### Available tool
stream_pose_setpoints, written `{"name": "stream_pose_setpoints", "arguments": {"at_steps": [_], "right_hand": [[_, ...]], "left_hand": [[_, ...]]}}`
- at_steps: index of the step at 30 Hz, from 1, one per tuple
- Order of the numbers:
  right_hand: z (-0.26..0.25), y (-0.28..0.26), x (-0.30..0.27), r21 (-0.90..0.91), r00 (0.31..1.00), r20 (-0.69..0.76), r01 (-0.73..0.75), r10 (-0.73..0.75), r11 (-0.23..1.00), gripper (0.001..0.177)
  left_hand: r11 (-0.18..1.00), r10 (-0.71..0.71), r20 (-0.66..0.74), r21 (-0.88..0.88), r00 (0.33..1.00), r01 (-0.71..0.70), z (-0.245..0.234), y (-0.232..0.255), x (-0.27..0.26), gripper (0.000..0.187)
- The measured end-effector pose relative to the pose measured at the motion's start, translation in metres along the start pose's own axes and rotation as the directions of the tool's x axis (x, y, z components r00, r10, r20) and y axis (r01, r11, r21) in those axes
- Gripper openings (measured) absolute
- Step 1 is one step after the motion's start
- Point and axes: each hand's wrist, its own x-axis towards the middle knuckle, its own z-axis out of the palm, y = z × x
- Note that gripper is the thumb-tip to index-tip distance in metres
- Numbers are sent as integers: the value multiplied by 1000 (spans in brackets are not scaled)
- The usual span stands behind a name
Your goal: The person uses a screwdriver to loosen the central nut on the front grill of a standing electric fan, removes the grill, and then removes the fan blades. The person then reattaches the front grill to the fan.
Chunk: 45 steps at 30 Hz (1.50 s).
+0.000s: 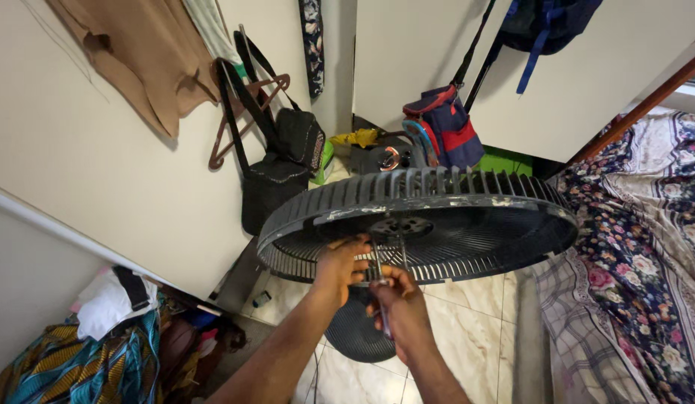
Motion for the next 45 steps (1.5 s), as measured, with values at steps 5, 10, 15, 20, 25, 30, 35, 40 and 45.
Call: {"name": "stream_pose_setpoints", "arguments": {"at_steps": [5, 10, 15, 20, 25, 30, 35, 40, 45], "right_hand": [[4, 9, 5, 102, 1000, -21, 25, -23, 994, 30], [10, 8, 0, 134, 990, -136, -6, 25, 991, 38], [11, -2, -3, 138, 980, -200, 36, -7, 990, 35], [10, -1, 5, 173, 972, -235, 45, -3, 984, 29], [15, 5, 9, 226, 975, -210, 116, -68, 967, 32], [29, 15, 0, -30, 917, -355, 187, -185, 982, 38], [46, 23, -4, -92, 826, -506, 232, -246, 968, 31], [62, 22, -8, 29, 798, -559, 288, -223, 957, 31], [59, 5, -10, 98, 823, -552, 228, -138, 969, 31]], "left_hand": [[995, 15, 79, 100, 997, -23, -11, 13, -8, 38], [975, -59, 96, 221, 994, 36, -2, 16, -9, 39], [998, -2, 352, 65, 936, -22, 2, 18, -9, 37], [993, -31, 400, 116, 916, -18, 7, 25, 3, 35], [999, -30, 409, 44, 912, 13, 13, 25, 20, 33], [998, -36, 341, 59, 940, 17, 19, 18, 37, 26], [992, -38, 361, 129, 932, -9, 19, 18, 48, 22], [989, -109, 520, 145, 847, 38, 11, 31, 48, 31], [976, -180, 517, 198, 837, 87, 15, 44, 44, 35]]}}
